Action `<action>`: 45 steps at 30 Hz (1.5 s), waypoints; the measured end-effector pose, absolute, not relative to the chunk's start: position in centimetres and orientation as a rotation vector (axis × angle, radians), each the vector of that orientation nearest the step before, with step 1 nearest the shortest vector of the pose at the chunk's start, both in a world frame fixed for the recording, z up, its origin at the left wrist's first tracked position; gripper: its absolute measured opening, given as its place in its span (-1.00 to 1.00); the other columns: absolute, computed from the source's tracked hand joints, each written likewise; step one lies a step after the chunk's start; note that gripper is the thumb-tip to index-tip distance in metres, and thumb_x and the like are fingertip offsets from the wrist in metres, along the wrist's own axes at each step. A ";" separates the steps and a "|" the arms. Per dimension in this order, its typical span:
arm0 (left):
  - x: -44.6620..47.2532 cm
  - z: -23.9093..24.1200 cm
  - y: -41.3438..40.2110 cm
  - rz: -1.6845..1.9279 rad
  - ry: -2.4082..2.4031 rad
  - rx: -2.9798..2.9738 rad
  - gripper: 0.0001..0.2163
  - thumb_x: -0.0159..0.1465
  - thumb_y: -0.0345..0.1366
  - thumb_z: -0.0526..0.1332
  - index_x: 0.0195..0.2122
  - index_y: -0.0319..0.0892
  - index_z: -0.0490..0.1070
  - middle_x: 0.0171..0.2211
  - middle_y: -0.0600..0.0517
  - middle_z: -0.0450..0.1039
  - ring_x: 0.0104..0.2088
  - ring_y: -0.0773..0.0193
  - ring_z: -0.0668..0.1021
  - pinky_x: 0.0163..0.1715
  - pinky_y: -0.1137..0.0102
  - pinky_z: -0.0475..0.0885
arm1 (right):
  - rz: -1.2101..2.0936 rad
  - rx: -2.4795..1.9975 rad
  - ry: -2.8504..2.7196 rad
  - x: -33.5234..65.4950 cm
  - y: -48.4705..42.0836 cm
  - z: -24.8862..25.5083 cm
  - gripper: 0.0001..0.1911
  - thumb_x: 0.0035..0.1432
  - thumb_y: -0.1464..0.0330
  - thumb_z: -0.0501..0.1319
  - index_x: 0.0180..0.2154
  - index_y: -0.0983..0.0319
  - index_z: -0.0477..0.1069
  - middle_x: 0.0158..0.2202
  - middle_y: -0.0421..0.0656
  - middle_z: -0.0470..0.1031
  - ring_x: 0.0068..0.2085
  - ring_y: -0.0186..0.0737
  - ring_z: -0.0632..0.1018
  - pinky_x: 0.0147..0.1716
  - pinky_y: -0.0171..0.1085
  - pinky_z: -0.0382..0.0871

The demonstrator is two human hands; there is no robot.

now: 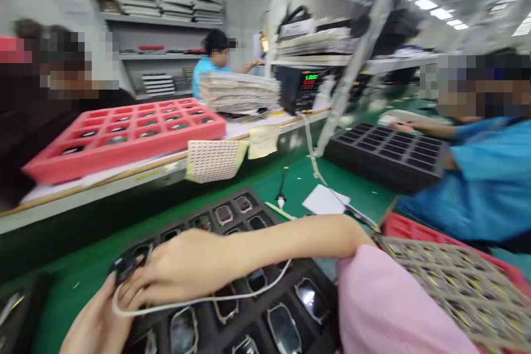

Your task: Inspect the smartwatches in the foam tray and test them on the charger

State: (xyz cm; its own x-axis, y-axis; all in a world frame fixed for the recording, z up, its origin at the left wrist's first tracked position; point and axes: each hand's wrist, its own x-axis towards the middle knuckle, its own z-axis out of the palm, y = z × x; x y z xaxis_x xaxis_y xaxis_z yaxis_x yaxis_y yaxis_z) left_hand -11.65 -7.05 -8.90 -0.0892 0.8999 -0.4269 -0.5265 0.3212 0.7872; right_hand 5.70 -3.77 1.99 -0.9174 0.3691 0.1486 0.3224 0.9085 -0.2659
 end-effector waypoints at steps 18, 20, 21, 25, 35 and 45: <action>-12.0 -8.1 -9.2 1.114 0.901 0.968 -0.80 0.20 -0.29 0.27 -0.23 -0.31 0.38 -0.28 -0.08 0.47 -0.47 0.39 0.50 -0.42 0.47 0.45 | 0.125 -0.768 -3.098 -2.8 4.4 -3.5 -0.83 0.10 0.34 0.30 -0.34 0.36 0.49 -0.36 0.07 0.51 -0.22 0.07 0.53 -0.31 -0.21 0.33; -12.0 -8.2 -9.1 1.095 0.909 0.962 -0.79 0.20 -0.26 0.26 -0.25 -0.31 0.35 -0.29 -0.07 0.45 -0.52 0.40 0.50 -0.49 0.49 0.45 | 0.169 -0.762 -3.092 -3.1 4.8 -3.2 -0.86 0.04 0.38 0.32 -0.38 0.35 0.50 -0.39 0.04 0.53 -0.27 0.06 0.55 -0.33 -0.22 0.32; -12.0 -8.3 -9.1 1.090 0.906 0.957 -0.79 0.21 -0.24 0.25 -0.26 -0.30 0.34 -0.28 -0.08 0.44 -0.53 0.40 0.51 -0.53 0.50 0.45 | 0.193 -0.763 -3.079 -3.0 5.0 -3.1 -0.86 0.01 0.39 0.32 -0.38 0.35 0.50 -0.39 0.04 0.53 -0.28 0.05 0.55 -0.35 -0.23 0.31; -12.2 -8.8 -9.0 1.067 0.873 0.930 -0.78 0.23 -0.23 0.22 -0.21 -0.26 0.30 -0.18 -0.10 0.41 -0.53 0.39 0.52 -0.66 0.53 0.44 | 0.299 -0.776 -2.985 -1.0 5.5 -2.1 -0.74 0.03 0.32 0.31 -0.26 0.37 0.49 -0.35 0.01 0.54 -0.29 -0.01 0.55 -0.36 -0.26 0.32; -12.6 -8.3 -8.8 0.941 0.867 0.876 -0.66 0.11 -0.22 0.34 -0.19 -0.24 0.25 -0.63 0.13 0.41 -0.71 0.42 0.44 -0.71 0.57 0.38 | 0.532 -0.370 -2.868 4.6 0.7 -1.4 -0.69 0.16 0.33 0.26 -0.06 0.31 0.40 -0.15 -0.02 0.44 -0.14 -0.10 0.46 -0.15 -0.16 0.40; -12.6 -9.1 -9.2 0.980 0.961 0.958 -0.73 0.23 -0.11 0.20 -0.25 -0.24 0.27 -0.78 0.18 0.34 -0.83 0.45 0.32 -0.82 0.63 0.18 | 0.471 -0.235 -2.857 4.2 -0.2 -3.1 -0.68 0.25 0.36 0.15 0.03 0.30 0.30 -0.04 0.03 0.39 -0.04 -0.07 0.45 -0.05 -0.10 0.41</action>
State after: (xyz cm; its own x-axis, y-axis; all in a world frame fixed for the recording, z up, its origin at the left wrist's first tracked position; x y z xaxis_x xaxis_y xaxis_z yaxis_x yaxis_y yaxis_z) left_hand -12.61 -9.17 -9.09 0.2581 0.9449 -0.2013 -0.2196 0.2603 0.9402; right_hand 4.20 -0.24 -3.06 -0.9593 0.1947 0.2045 0.1188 0.9353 -0.3333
